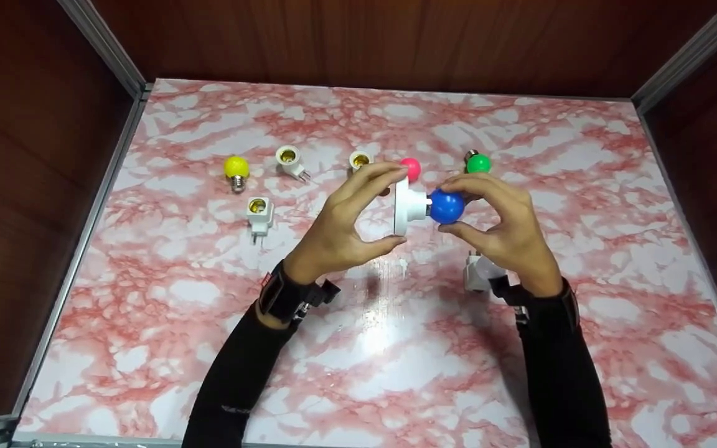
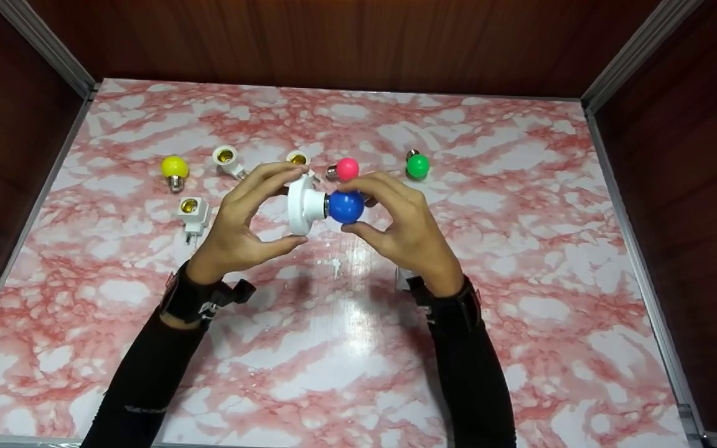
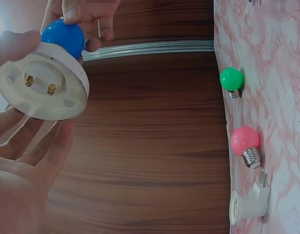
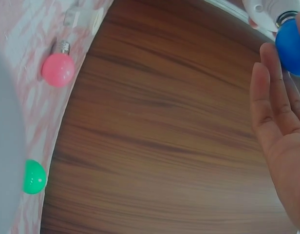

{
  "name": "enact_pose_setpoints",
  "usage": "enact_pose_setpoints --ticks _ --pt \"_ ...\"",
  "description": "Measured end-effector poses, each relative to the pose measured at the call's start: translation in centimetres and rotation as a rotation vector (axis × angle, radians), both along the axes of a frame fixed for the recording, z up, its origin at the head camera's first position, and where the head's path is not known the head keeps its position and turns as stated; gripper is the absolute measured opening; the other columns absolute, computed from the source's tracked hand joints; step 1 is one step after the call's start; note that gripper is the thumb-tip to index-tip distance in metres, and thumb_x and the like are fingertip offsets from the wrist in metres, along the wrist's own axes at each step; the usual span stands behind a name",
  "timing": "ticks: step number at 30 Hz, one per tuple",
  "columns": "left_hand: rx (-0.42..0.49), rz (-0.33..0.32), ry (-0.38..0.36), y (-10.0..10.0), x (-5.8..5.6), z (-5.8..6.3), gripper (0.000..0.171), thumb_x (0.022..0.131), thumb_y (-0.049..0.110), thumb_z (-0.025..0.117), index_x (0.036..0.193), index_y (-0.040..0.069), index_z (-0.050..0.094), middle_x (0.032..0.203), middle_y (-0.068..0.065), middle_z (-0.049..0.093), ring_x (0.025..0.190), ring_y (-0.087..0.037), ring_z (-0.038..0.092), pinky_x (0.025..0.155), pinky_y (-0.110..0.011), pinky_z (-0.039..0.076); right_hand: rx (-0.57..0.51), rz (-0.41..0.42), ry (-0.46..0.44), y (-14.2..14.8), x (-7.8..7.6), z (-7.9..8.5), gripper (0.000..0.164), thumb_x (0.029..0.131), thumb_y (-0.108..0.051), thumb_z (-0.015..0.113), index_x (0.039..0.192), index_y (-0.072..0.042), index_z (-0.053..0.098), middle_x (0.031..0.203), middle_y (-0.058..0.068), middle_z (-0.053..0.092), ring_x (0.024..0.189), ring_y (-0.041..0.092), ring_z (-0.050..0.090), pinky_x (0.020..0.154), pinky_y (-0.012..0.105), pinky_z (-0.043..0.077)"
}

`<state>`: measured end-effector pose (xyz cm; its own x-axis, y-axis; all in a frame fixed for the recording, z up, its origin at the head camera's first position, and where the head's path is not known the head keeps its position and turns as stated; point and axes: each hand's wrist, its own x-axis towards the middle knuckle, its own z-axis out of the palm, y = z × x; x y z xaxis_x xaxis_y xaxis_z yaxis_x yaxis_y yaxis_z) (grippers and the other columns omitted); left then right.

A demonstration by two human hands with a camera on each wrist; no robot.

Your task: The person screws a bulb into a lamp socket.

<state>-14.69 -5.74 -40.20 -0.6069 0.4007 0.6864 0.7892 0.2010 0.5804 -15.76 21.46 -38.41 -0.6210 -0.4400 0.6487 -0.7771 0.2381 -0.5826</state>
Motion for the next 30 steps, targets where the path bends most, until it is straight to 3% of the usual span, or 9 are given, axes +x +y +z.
enact_pose_setpoints --ticks 5,30 --pt "-0.008 0.007 0.007 -0.03 -0.01 -0.01 0.079 0.086 0.024 0.090 0.152 0.000 0.054 0.152 -0.021 0.055 0.141 -0.026 0.058 0.112 -0.029 0.056 0.022 -0.011 0.000 0.08 0.04 0.01 0.059 0.069 0.014 0.090 0.124 0.004 0.072 0.119 0.022 0.077 0.117 0.000 0.070 0.097 0.014 0.058" --pt "-0.019 -0.005 0.022 0.07 -0.09 -0.15 0.082 0.085 0.020 0.090 0.153 -0.004 0.052 0.150 -0.024 0.055 0.138 -0.029 0.059 0.118 -0.035 0.052 0.045 -0.014 -0.005 0.00 0.14 -0.20 0.058 0.070 0.013 0.090 0.124 0.005 0.072 0.115 0.021 0.080 0.111 -0.005 0.071 0.100 0.015 0.058"
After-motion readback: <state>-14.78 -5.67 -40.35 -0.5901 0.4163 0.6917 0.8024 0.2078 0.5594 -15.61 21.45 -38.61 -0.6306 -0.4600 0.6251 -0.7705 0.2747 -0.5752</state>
